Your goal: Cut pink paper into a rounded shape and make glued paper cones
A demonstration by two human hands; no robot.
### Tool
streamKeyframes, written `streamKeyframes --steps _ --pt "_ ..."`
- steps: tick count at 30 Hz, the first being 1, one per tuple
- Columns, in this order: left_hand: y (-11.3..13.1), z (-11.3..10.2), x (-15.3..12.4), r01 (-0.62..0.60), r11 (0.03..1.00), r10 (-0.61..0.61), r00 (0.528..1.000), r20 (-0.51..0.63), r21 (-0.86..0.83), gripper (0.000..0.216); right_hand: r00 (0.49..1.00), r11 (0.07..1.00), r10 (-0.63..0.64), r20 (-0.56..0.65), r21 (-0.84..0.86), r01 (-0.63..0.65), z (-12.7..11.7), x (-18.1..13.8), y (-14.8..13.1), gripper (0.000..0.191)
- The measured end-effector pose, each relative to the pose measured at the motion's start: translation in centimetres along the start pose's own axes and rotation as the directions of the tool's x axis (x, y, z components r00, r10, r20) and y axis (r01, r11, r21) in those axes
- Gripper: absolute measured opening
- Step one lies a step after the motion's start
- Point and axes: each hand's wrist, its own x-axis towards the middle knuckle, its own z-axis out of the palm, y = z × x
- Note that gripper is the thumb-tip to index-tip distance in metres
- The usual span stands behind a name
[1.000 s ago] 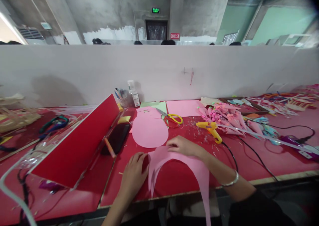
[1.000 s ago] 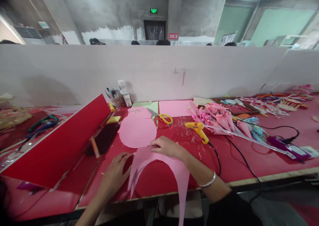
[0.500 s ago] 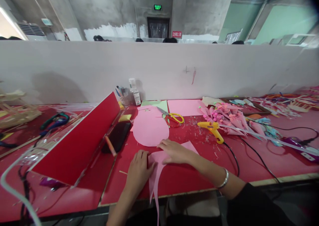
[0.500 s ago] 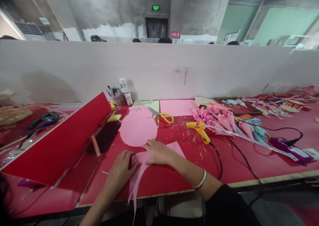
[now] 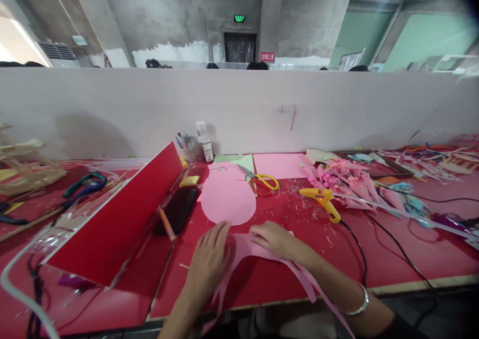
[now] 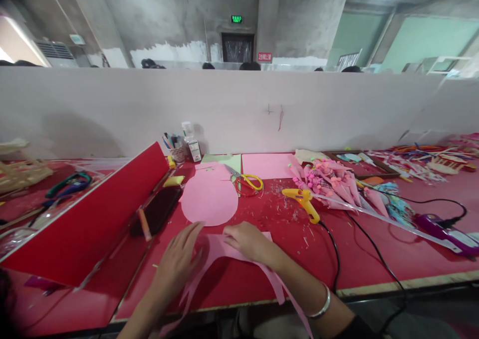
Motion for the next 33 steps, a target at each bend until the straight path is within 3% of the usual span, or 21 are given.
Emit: streamKeyframes --steps 2,5,8,13,18,24,33 --pt "1.1 -0.3 0.8 -0.157 0.985 0.153 0.987 0.058 0.071 0.033 1.0 1.0 -0.011 0.006 -0.018 0.011 -0.1 0.2 -0.6 0.019" --pt "2.1 -0.4 1.7 -0.108 0.988 0.072 0.954 0.29 0.108 0.022 1.0 1.0 -0.009 -0.002 -0.027 0.009 -0.5 0.2 -1.2 0.019" --pt "1.6 -0.4 1.6 -0.069 0.991 0.022 0.925 0.379 0.111 0.023 1.0 0.999 0.001 -0.01 0.051 0.0 -1.2 -0.8 -1.1 0.023" --pt "0.3 -1.4 1.1 -0.059 0.997 0.036 0.912 0.409 0.044 0.027 1.0 1.0 -0.007 0.017 0.008 0.007 -1.3 -2.5 -0.7 0.03" --pt "1.6 -1.8 1.3 -0.109 0.994 0.109 0.932 0.346 -0.019 0.016 0.999 0.997 -0.042 -0.001 -0.061 0.042 -0.6 -2.3 -1.6 0.037" --pt "2.7 -1.7 1.5 -0.173 0.984 0.173 0.91 0.376 -0.034 0.032 0.997 0.988 -0.073 -0.002 -0.14 0.072 -1.3 -2.3 -2.3 0.028" --pt "3.1 -3.0 1.0 0.004 0.968 0.121 0.869 0.48 -0.251 0.032 0.982 0.964 -0.19 0.0 -0.192 0.186 -2.6 -3.5 -3.1 0.028"
